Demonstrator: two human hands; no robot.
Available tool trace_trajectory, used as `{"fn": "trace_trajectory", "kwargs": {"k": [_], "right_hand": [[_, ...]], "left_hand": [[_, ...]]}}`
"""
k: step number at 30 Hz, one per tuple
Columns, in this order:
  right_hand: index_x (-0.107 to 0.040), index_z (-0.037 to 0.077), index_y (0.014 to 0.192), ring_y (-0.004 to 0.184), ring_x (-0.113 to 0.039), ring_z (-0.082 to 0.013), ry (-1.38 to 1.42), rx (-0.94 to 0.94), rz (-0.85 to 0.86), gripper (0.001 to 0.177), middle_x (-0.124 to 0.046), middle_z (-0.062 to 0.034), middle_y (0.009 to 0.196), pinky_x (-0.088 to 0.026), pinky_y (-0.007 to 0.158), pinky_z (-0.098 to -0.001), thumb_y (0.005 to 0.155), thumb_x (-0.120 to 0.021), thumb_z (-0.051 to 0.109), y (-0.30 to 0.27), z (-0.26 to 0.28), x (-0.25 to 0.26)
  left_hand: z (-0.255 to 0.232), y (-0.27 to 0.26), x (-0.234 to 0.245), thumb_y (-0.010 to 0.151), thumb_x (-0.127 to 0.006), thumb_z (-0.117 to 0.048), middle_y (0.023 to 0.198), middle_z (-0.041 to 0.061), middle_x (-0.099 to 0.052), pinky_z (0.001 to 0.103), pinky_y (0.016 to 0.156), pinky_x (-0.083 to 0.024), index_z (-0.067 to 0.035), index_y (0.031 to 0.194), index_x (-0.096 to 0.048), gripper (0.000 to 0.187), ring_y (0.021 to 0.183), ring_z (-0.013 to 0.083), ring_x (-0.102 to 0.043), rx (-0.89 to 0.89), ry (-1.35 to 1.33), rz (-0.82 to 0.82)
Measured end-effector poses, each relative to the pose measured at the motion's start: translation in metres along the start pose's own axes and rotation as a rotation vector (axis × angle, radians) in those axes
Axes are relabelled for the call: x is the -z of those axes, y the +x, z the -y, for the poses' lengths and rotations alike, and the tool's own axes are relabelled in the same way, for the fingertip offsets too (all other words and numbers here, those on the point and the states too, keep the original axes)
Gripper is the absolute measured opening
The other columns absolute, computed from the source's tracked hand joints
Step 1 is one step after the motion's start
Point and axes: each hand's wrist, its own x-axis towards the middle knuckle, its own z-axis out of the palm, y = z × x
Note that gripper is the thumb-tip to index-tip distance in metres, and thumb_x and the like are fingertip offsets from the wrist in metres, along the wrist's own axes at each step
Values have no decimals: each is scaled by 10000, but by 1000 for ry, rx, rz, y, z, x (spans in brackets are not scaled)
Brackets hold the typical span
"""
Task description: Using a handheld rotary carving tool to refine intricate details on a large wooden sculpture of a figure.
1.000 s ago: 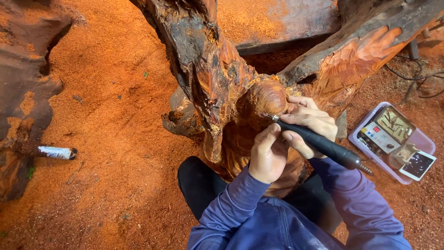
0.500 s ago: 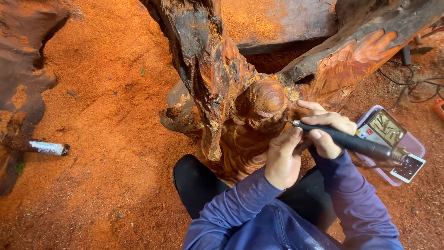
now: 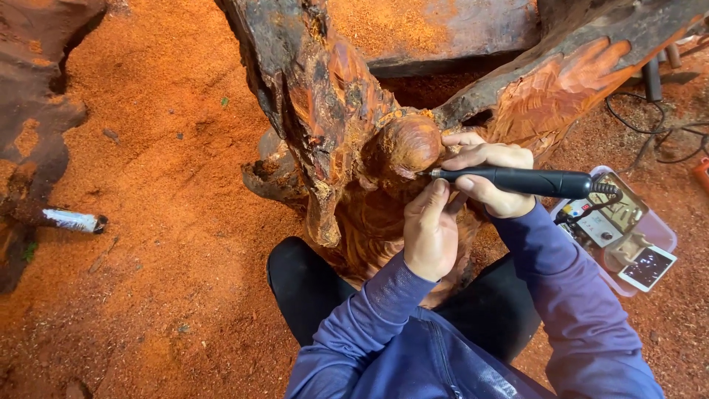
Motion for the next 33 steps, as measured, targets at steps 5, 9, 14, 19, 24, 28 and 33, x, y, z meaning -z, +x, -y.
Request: {"fn": "trace_trajectory", "kwargs": {"k": [5,9,14,19,24,28,33], "right_hand": [[-716,-110,929,548,-659,-184,-5,-13,-10,202,-674,-125,610,-501,1046,-602,870,-709,83,1,1,-1],[-707,-127,923,534,-651,-194,22,-7,-9,195,-663,-126,606,-507,1032,-621,874,-707,62,-1,-2,2],[-718,-125,935,539,-668,-203,10,-2,8,190,-666,-119,599,-503,1040,-607,872,-706,55,1,-1,2],[-691,-154,939,523,-673,-193,19,-8,2,209,-656,-82,535,-509,1051,-627,883,-670,47,-10,-1,12],[-705,-148,961,704,-721,-266,41,-63,-125,335,-669,-165,673,-553,988,-640,869,-670,172,-39,11,23],[-684,-150,990,855,-752,-343,12,-58,-179,424,-704,-203,771,-542,1021,-632,871,-678,257,-79,26,43],[-533,-69,1349,958,-754,-306,117,-262,-209,829,-620,-359,1320,-665,840,-345,923,-662,631,-111,47,65]], "left_hand": [[12,3,11,1020,-630,-249,1059,9,-714,416,1049,-425,-153,1012,-764,165,1088,147,-593,12,-24,-31],[9,2,5,1021,-631,-248,1047,0,-707,401,1032,-395,-155,991,-758,160,1078,141,-569,27,-32,-36],[9,2,6,1021,-629,-253,1066,-5,-701,395,1023,-393,-154,995,-754,161,1094,138,-559,30,-36,-32],[16,0,4,1032,-620,-279,1058,-9,-712,409,1019,-389,-185,982,-756,173,1083,166,-567,61,-24,6],[36,-12,-18,996,-681,-162,1137,61,-708,424,1070,-447,-80,1100,-736,144,1103,165,-598,79,-74,42],[58,-18,-9,1000,-664,-130,1144,85,-700,410,1095,-444,-53,1130,-722,162,1121,172,-597,82,-55,67],[56,-27,-19,1003,-666,-87,1295,65,-665,280,1138,-410,15,1458,-527,487,1169,112,-603,47,-152,227]]}}
